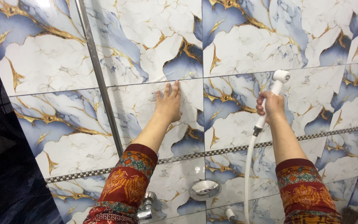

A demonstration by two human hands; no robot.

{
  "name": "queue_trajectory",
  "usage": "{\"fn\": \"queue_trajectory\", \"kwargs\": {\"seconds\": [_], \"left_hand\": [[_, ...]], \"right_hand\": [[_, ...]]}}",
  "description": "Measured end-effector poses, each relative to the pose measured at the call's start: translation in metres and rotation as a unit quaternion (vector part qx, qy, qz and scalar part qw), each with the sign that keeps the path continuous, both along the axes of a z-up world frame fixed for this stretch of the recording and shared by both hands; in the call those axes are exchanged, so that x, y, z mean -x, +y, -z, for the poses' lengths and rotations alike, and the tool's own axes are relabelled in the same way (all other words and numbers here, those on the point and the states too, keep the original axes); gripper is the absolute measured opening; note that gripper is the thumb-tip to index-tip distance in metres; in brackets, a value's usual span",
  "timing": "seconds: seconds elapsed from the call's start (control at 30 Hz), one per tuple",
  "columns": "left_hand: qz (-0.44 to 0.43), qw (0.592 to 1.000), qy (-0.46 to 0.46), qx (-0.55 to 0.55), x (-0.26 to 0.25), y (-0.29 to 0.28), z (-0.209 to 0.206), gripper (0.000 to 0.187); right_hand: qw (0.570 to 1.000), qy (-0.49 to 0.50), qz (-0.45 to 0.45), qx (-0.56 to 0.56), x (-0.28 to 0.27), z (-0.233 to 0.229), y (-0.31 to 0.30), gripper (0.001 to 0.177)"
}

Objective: The person scrubs the shower wall tiles and fixtures with a pink cloth, then rinses the area using a handheld shower head. The person repeatedly wipes the wall and rinses the cloth and surfaces throughout the clip.

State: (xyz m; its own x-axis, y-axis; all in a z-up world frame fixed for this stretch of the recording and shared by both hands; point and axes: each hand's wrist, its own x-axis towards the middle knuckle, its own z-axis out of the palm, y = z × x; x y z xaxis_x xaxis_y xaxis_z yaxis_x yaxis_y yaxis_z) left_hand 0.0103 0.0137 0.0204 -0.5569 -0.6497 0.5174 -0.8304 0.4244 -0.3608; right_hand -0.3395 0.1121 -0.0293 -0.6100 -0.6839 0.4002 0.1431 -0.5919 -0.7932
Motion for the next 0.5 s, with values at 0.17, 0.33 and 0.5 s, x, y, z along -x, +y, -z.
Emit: {"fn": "queue_trajectory", "kwargs": {"seconds": [0.17, 0.33, 0.5], "left_hand": [[-0.012, 1.0, -0.001, -0.007, 0.001, 0.002, -0.001, 0.112], [-0.019, 1.0, 0.001, -0.007, 0.003, 0.004, 0.001, 0.112], [-0.017, 1.0, -0.003, 0.005, 0.001, 0.004, 0.001, 0.115]], "right_hand": [[1.0, -0.003, -0.023, 0.0, 0.017, 0.0, 0.006, 0.009], [0.998, -0.02, -0.054, 0.003, 0.023, 0.009, 0.0, 0.011], [0.998, -0.027, -0.06, -0.004, 0.024, 0.014, -0.001, 0.013]]}}
